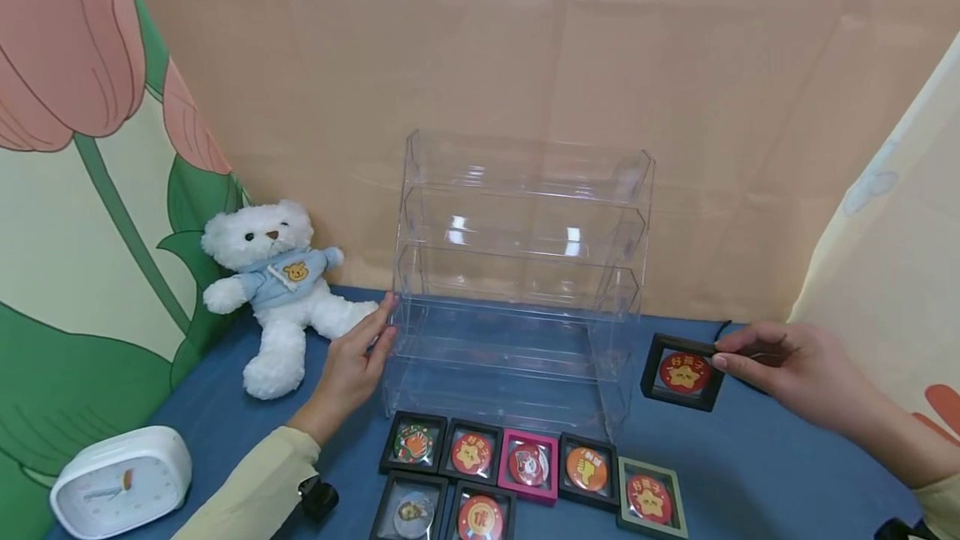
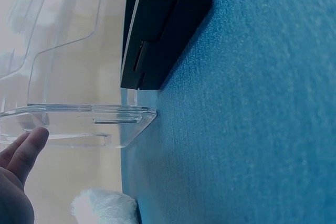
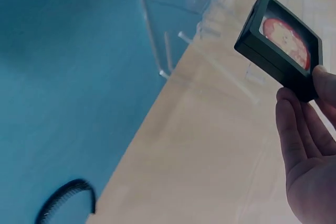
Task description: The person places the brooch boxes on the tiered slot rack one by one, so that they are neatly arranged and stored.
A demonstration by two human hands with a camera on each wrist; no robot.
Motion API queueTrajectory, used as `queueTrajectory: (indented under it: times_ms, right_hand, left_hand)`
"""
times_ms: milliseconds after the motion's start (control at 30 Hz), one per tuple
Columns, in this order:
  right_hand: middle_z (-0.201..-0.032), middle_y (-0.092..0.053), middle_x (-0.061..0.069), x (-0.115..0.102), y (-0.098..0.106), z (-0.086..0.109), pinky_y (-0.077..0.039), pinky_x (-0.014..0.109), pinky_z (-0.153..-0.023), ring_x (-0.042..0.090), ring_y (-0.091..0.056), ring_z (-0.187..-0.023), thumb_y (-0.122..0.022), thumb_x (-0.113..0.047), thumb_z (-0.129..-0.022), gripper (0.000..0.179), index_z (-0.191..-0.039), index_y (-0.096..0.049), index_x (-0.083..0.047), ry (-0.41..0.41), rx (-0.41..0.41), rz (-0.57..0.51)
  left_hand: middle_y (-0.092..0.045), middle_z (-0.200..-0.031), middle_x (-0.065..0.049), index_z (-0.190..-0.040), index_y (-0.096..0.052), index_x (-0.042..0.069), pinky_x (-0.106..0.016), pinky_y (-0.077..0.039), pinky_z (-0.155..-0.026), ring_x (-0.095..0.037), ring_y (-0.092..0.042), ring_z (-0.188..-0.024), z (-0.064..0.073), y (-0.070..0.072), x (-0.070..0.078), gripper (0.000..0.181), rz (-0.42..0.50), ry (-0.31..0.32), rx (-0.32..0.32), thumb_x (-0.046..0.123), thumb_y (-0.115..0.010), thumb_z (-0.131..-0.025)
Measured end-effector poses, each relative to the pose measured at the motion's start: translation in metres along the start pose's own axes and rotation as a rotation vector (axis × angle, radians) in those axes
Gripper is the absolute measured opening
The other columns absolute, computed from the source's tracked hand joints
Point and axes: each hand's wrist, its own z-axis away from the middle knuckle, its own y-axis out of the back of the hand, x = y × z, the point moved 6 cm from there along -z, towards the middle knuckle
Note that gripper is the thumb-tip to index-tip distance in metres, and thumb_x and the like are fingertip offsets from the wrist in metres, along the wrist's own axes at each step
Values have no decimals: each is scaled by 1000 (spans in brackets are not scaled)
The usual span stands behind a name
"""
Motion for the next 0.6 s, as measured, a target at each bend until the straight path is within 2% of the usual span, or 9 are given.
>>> queueTrajectory:
  times_ms: [133,300,433,600]
  right_hand:
    - [-81,-67,-6,-20,-7,-19,-52,19,-58,5,-64,-68,-76,-17,-81,7,-87,-72,-18,30,-13,15]
    - [-82,-66,-3,-47,-19,-50,-53,19,-61,11,-64,-71,-75,-18,-83,8,-88,-71,-14,64,4,-33]
    - [-82,-65,-1,-67,-33,-75,-53,21,-63,15,-63,-73,-73,-19,-86,8,-88,-69,-12,84,0,-96]
    - [-85,-66,3,-88,-53,-103,-55,26,-64,17,-64,-74,-72,-18,-86,11,-88,-68,-8,87,8,-188]
  left_hand:
    - [-53,-132,-13,-136,-48,-2,-23,-40,-94,-28,-55,-113,-1,1,1,58,10,-19,16,-11,-66,-82]
    - [-54,-131,-14,-135,-49,-3,-22,-41,-93,-29,-56,-112,-2,2,3,58,13,-34,28,-13,-66,-80]
    - [-54,-131,-15,-135,-49,-4,-23,-43,-92,-29,-57,-111,-1,2,3,55,8,-28,19,-10,-66,-83]
    - [-55,-130,-16,-136,-48,-3,-17,-40,-92,-29,-57,-111,0,0,2,52,20,-11,15,-6,-64,-86]
